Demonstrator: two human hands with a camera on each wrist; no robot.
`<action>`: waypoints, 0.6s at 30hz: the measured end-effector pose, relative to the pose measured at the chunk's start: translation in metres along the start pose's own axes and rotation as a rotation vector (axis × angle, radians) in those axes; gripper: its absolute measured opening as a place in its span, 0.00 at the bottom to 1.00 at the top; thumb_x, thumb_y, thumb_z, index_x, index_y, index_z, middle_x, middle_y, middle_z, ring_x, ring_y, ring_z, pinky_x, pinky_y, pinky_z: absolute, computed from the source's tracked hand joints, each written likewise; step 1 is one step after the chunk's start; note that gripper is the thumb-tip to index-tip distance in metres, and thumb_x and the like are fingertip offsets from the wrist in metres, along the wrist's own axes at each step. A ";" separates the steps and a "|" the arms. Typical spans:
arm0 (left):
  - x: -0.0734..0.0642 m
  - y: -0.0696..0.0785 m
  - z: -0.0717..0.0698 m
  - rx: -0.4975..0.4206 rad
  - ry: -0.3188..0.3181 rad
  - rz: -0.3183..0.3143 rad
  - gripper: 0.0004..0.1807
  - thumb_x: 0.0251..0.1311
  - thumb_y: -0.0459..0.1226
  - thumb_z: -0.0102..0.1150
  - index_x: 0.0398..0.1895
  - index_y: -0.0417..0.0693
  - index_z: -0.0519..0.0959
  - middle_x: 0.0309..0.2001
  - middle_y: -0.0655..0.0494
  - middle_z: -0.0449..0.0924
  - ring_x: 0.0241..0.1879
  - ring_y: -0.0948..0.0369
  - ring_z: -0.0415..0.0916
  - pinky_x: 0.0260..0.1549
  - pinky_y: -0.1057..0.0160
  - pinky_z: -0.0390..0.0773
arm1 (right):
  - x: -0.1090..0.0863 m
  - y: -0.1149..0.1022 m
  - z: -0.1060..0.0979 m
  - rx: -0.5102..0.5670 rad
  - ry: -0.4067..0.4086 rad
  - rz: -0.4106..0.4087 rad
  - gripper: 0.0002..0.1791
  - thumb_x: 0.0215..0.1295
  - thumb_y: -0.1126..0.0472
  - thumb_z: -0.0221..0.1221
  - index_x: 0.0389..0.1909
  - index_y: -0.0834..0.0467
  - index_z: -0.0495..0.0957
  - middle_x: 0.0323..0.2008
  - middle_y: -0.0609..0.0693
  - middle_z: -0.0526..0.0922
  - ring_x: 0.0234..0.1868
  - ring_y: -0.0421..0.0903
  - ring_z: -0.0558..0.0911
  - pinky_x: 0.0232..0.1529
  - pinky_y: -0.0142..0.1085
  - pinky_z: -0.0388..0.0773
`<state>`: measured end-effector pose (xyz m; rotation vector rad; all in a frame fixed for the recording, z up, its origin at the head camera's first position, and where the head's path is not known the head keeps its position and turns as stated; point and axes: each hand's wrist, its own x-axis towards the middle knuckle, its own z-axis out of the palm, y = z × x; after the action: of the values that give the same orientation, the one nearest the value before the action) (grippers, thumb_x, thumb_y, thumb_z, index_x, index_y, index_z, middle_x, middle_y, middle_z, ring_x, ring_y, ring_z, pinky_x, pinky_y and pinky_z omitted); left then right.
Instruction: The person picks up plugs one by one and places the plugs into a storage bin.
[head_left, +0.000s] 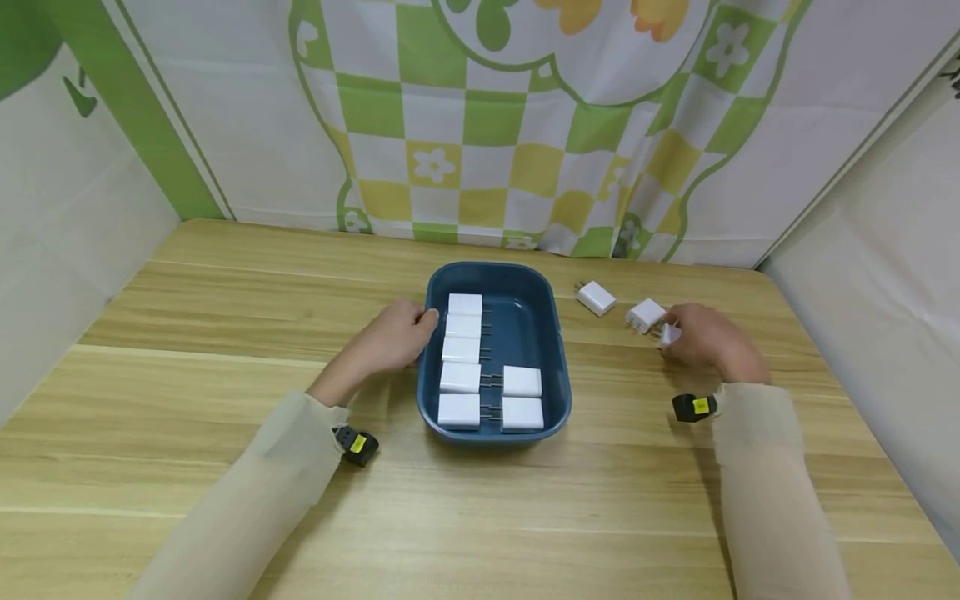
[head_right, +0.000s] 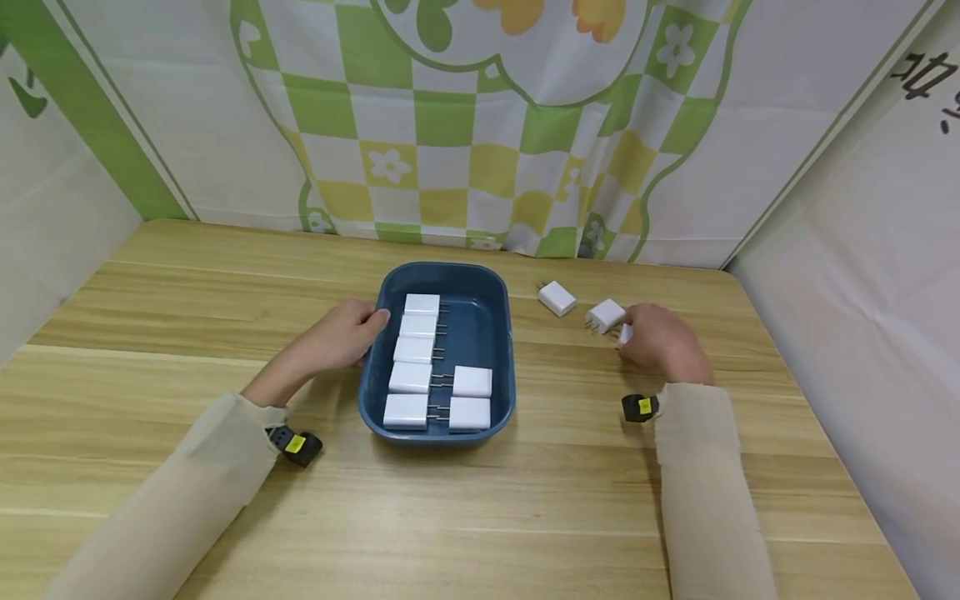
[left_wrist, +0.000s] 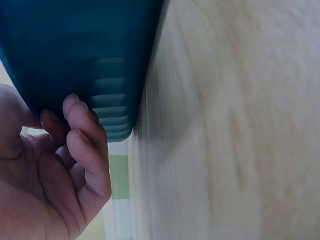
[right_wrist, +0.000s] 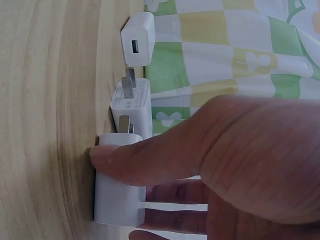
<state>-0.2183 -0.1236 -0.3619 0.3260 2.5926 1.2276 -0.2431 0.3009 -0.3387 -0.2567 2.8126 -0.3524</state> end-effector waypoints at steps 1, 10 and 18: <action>0.000 0.000 0.000 0.001 0.001 0.001 0.24 0.80 0.41 0.36 0.26 0.41 0.73 0.18 0.53 0.69 0.18 0.58 0.69 0.20 0.63 0.69 | 0.000 0.000 0.000 -0.001 0.000 -0.006 0.26 0.63 0.66 0.64 0.59 0.75 0.73 0.51 0.70 0.79 0.40 0.57 0.76 0.40 0.48 0.75; 0.002 0.000 -0.001 0.000 0.002 0.018 0.24 0.80 0.40 0.36 0.24 0.41 0.73 0.18 0.53 0.69 0.17 0.59 0.68 0.19 0.63 0.68 | 0.001 0.000 0.000 -0.023 -0.010 -0.036 0.24 0.62 0.67 0.63 0.58 0.73 0.75 0.48 0.67 0.80 0.37 0.54 0.75 0.39 0.47 0.74; 0.001 -0.002 0.000 -0.005 -0.003 0.017 0.24 0.80 0.40 0.36 0.24 0.42 0.72 0.18 0.53 0.69 0.17 0.59 0.68 0.19 0.63 0.69 | 0.001 -0.002 0.002 -0.045 -0.003 -0.053 0.22 0.61 0.68 0.63 0.56 0.71 0.77 0.46 0.66 0.81 0.36 0.54 0.74 0.38 0.47 0.73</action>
<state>-0.2191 -0.1242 -0.3634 0.3487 2.5894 1.2381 -0.2429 0.2987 -0.3408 -0.3415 2.8179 -0.3001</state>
